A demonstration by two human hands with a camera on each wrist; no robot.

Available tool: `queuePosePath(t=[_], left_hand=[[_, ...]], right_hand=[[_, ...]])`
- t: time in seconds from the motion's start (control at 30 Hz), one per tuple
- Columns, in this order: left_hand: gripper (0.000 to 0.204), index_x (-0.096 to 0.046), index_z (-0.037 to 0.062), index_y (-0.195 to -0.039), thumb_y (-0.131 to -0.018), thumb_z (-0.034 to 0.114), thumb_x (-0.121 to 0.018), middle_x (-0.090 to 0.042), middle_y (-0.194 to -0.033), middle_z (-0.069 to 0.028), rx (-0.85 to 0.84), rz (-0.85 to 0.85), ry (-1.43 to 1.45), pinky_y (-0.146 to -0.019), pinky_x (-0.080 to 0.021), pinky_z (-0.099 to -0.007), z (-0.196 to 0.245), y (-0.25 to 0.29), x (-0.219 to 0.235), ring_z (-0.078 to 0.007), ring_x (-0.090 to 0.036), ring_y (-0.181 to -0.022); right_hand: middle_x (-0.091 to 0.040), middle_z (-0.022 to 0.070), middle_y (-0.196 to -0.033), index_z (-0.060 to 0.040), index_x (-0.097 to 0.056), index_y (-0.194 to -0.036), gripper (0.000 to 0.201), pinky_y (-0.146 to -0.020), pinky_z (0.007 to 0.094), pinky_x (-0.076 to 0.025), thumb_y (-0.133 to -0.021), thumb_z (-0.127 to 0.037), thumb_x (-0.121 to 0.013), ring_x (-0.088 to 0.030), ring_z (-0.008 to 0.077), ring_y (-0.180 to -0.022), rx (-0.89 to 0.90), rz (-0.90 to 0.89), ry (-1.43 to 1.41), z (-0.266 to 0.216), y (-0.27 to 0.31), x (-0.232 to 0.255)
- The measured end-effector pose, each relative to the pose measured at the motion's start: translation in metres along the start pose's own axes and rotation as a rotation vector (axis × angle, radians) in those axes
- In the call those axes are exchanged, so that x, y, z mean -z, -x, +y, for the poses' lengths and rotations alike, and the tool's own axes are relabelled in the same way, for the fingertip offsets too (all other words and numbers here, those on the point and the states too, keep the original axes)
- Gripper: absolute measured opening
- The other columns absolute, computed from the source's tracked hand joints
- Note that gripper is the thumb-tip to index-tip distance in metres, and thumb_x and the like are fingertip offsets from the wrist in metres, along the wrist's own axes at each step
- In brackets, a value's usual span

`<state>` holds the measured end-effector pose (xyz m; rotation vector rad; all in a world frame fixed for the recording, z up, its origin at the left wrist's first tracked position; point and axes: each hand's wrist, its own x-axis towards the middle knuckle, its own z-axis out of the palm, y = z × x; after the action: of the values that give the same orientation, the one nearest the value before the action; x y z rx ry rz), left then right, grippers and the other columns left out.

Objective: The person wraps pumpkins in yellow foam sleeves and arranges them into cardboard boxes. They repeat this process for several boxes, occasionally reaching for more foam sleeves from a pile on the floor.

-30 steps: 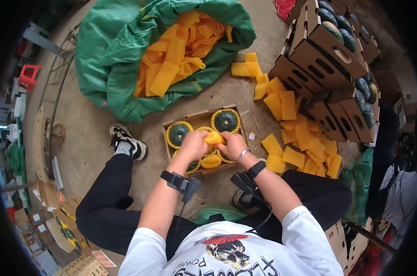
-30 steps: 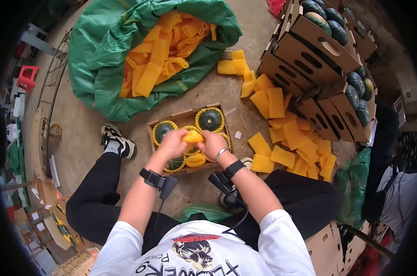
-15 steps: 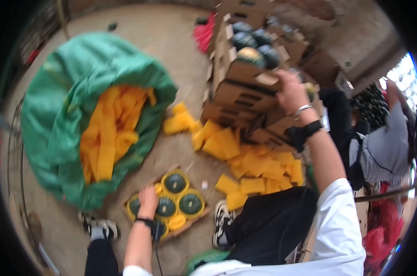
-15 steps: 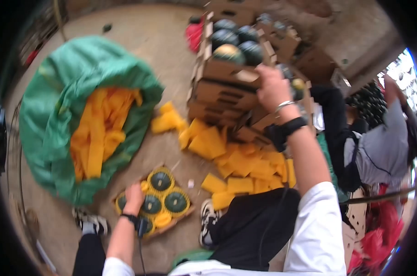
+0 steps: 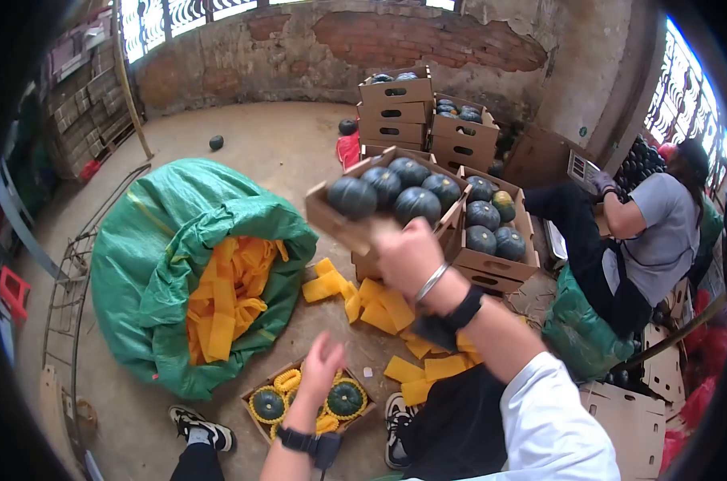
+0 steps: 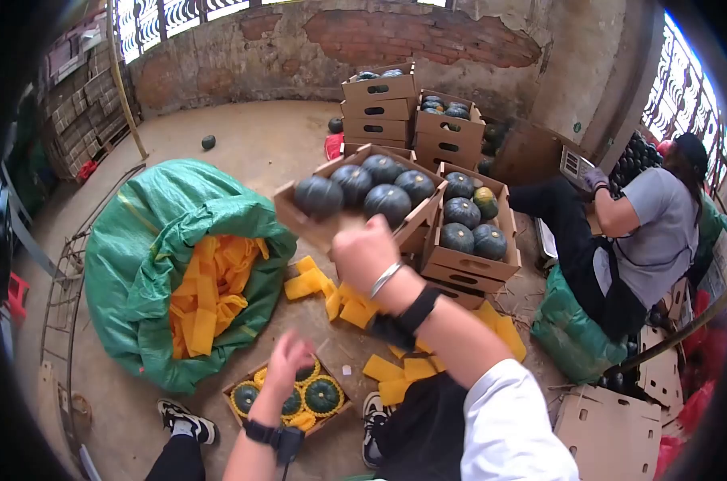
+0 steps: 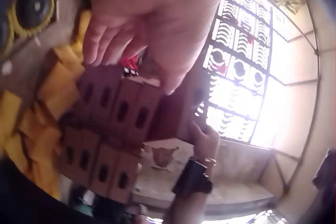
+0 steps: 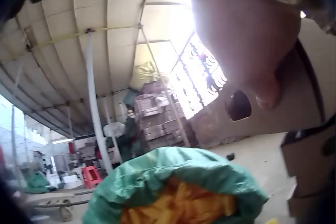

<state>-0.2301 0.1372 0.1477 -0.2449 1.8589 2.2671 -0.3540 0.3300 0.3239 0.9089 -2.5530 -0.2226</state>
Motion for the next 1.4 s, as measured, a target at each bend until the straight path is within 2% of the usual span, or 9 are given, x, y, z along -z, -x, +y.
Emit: queuePosePath(t=[0.23,0.33,0.43,0.63,0.73,0.97,1.17,1.2,1.4], left_hand=[[0.040,-0.054,-0.0012,-0.109,-0.086,0.031,-0.051,-0.063,-0.097,-0.0120,-0.105,0.128,0.646,-0.078,-0.052,-0.0344,0.011,-0.049,-0.043,-0.0234,-0.064,-0.088],[0.032,-0.055,-0.0029,-0.101,-0.074,0.011,-0.044,-0.062,-0.094,-0.0142,-0.063,0.157,0.640,-0.078,-0.053,-0.0387,0.026,-0.023,-0.038,-0.0276,-0.064,-0.087],[0.028,-0.054,-0.0013,-0.094,-0.072,0.012,-0.045,-0.061,-0.090,-0.0132,-0.038,0.185,0.657,-0.076,-0.053,-0.0388,0.006,-0.024,-0.025,-0.0269,-0.063,-0.083],[0.023,-0.056,0.0036,-0.089,-0.068,0.008,-0.047,-0.056,-0.084,-0.0070,0.006,0.232,0.658,-0.067,-0.048,-0.0295,-0.025,0.009,0.024,-0.0182,-0.056,-0.075],[0.068,-0.038,-0.0013,-0.134,-0.067,0.005,-0.045,-0.054,-0.108,-0.0069,-0.150,0.394,0.481,-0.077,-0.045,-0.0238,-0.049,0.047,0.071,-0.0146,-0.053,-0.090],[0.005,-0.053,0.0073,-0.068,-0.063,0.010,-0.053,-0.048,-0.068,0.0020,0.011,0.715,0.326,-0.063,-0.037,-0.0237,-0.178,0.153,0.194,-0.0101,-0.047,-0.064],[0.066,-0.049,0.0035,-0.122,-0.057,-0.006,-0.047,-0.056,-0.089,-0.0037,0.365,0.761,-0.211,-0.053,-0.041,-0.0291,-0.186,0.156,0.187,-0.0146,-0.052,-0.069],[0.063,-0.050,0.0033,-0.121,-0.058,-0.005,-0.047,-0.057,-0.089,-0.0043,0.376,0.774,-0.157,-0.056,-0.043,-0.0282,-0.182,0.156,0.177,-0.0157,-0.053,-0.071],[0.065,-0.048,0.0039,-0.125,-0.061,-0.003,-0.044,-0.059,-0.099,-0.0068,0.351,0.874,-0.021,-0.072,-0.045,-0.0295,-0.200,0.146,0.177,-0.0184,-0.056,-0.086]], right_hand=[[-0.064,0.0082,-0.069,-0.0041,-0.063,-0.078,0.019,-0.069,0.0351,-0.048,-0.065,-0.017,-0.068,-0.063,0.0284,-0.066,0.030,-0.051,-0.869,-0.083,0.066,0.003],[-0.065,0.0143,-0.083,-0.0052,-0.067,-0.085,0.022,-0.070,0.0396,-0.049,-0.075,-0.024,-0.062,-0.061,0.0321,-0.079,-0.273,0.623,-0.670,0.004,0.057,0.023],[-0.062,0.0168,-0.108,-0.0022,-0.059,-0.106,0.034,-0.084,0.0419,-0.047,-0.080,-0.025,-0.058,-0.059,0.0354,-0.096,-0.630,-0.012,-0.564,0.090,0.090,-0.066],[-0.065,0.0188,-0.083,-0.0027,-0.063,-0.084,0.019,-0.075,0.0388,-0.049,-0.071,-0.002,-0.050,-0.062,0.0341,-0.083,-0.619,-0.117,-0.696,0.054,0.100,-0.075],[-0.065,0.0189,-0.083,-0.0042,-0.066,-0.079,0.018,-0.077,0.0408,-0.050,-0.068,-0.003,-0.052,-0.062,0.0351,-0.080,-0.416,-0.092,-0.679,0.000,0.106,-0.081],[-0.065,0.0190,-0.082,-0.0071,-0.066,-0.082,0.017,-0.078,0.0425,-0.050,-0.072,-0.008,-0.052,-0.063,0.0354,-0.081,-0.420,-0.335,-0.869,-0.151,0.144,-0.151],[-0.064,0.0228,-0.084,-0.0035,-0.065,-0.083,0.017,-0.078,0.0402,-0.050,-0.075,-0.015,-0.056,-0.063,0.0361,-0.082,-0.498,-0.632,-1.156,-0.166,0.167,-0.209],[-0.066,0.0113,-0.079,-0.0026,-0.061,-0.107,0.033,-0.058,0.0336,-0.053,-0.082,-0.023,-0.058,-0.065,0.0183,-0.067,-0.793,-0.899,-1.535,-0.146,0.168,-0.225],[-0.055,0.0153,-0.124,-0.0132,-0.051,-0.125,0.052,-0.095,0.0402,-0.044,-0.076,-0.022,-0.066,-0.047,0.0323,-0.121,-0.352,-1.294,-0.150,-0.125,0.219,-0.207]])
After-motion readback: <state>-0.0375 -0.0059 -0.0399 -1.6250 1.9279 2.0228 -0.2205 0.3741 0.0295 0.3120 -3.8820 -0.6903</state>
